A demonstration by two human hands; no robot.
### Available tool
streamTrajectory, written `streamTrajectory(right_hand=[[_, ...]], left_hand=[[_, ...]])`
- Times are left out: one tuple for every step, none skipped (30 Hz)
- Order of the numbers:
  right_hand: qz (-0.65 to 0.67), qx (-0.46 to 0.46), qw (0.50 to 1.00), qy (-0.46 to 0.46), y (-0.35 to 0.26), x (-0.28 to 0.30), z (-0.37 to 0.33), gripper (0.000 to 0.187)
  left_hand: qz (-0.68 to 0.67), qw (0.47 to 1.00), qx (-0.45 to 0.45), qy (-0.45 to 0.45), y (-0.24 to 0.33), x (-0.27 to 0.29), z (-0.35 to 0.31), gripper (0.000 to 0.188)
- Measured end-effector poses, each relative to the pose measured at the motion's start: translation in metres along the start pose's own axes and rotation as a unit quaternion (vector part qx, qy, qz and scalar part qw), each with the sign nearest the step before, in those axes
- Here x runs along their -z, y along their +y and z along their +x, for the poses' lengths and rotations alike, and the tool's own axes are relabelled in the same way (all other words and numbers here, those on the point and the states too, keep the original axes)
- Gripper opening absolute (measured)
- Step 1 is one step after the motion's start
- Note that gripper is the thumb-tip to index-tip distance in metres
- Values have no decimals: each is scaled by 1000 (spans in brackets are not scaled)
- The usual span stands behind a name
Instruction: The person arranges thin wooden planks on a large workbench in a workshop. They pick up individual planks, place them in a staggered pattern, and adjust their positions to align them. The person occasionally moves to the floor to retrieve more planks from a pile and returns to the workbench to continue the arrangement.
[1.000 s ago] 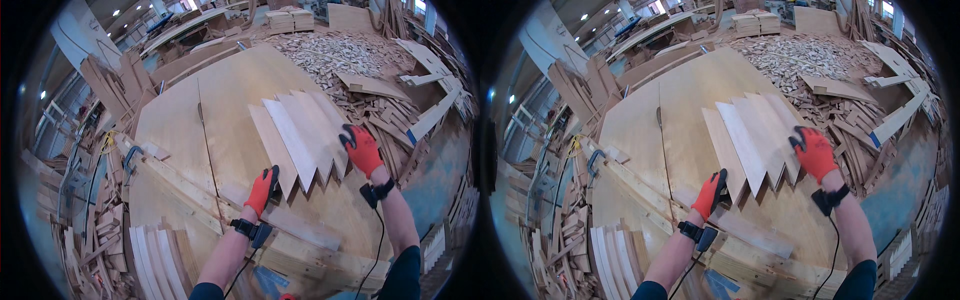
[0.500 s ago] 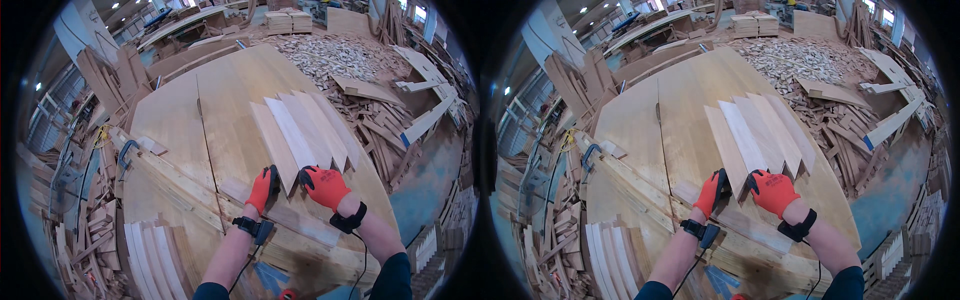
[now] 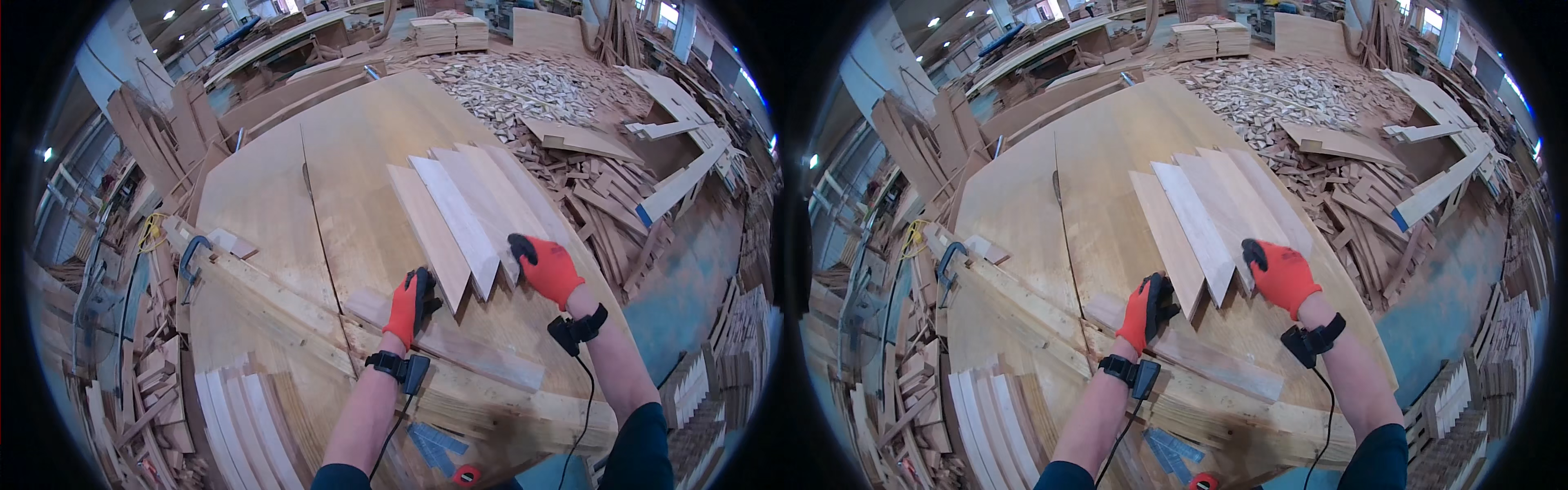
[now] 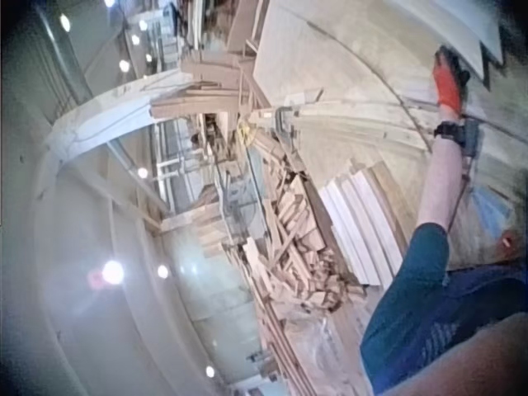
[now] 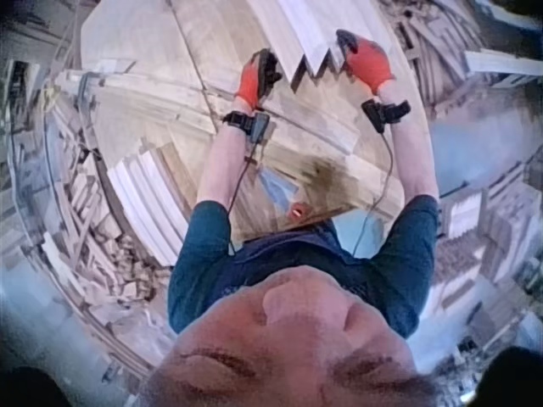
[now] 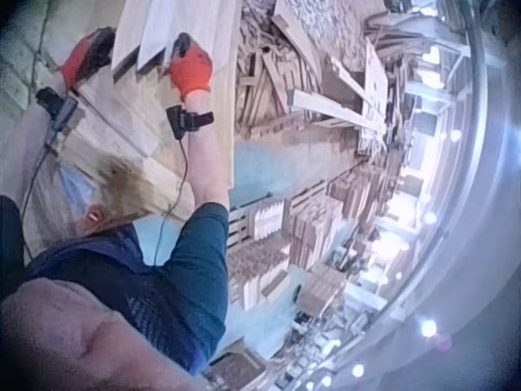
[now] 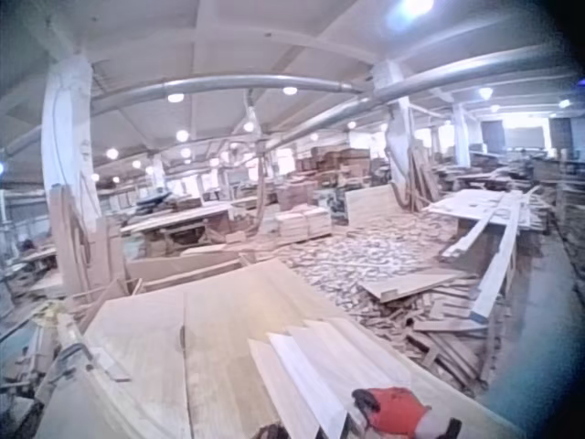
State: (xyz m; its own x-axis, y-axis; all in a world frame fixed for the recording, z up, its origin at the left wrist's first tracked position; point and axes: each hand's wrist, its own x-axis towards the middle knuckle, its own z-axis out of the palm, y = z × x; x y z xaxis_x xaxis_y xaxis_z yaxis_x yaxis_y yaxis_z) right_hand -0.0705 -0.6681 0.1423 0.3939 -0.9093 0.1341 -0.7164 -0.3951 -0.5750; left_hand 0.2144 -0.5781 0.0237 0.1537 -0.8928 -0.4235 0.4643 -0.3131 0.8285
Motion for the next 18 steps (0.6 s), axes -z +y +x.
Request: streamTrajectory(right_hand=[[26,-14,999,28,5,6,1,35],[60,-35,997,38,16,9,4,36],[94,-56,993,49,31,10,9,37],[77,-52,994,59,46,8,10,36],[61,-47,995,69,56,9,13,35],[71,-68,994,44,65,9,12,35],[85,-85,993,17,66,8,11,34],[99,-103,990,-10,69,7,12,34],[116,-108,987,-25,74,8,14,33],[130,-104,986,-31,71,12,14,33],[144,-98,984,-39,62,15,15,32],[158,-91,982,-46,58,17,14,32],[148,-61,987,-7,57,13,18,31],[185,-90,978,-28,60,20,17,31],[221,-119,967,-49,65,30,15,31],[258,-146,952,-72,58,39,15,30],[203,-180,961,51,63,40,14,29],[300,-142,943,37,99,39,22,30]], left_hand=[[3,1000,-8,-4,-1,-1,1,46],[7,1000,-15,-8,-2,-3,0,46],[10,1000,-23,-11,-2,-5,-1,47],[9,999,-25,-17,-1,-9,-3,47],[8,999,-29,-23,2,-13,-5,47],[6,999,-32,-28,5,-18,-7,47],[-4,999,-36,-20,5,-18,-7,45],[-15,999,-40,-13,4,-18,-8,43],[-25,999,-44,-6,4,-19,-8,41],[-18,998,-51,-15,3,-19,-8,43],[-12,998,-60,-22,2,-16,-8,45],[-5,997,-69,-29,2,-12,-8,47],[6,997,-63,-33,4,-12,-9,47],[1,998,-61,-33,5,-13,-10,47],[-3,998,-58,-33,5,-15,-11,47],[-8,998,-56,-30,6,-15,-11,47],[-13,998,-45,-34,6,-18,-11,48],[-18,998,-48,-48,6,-22,-11,50]])
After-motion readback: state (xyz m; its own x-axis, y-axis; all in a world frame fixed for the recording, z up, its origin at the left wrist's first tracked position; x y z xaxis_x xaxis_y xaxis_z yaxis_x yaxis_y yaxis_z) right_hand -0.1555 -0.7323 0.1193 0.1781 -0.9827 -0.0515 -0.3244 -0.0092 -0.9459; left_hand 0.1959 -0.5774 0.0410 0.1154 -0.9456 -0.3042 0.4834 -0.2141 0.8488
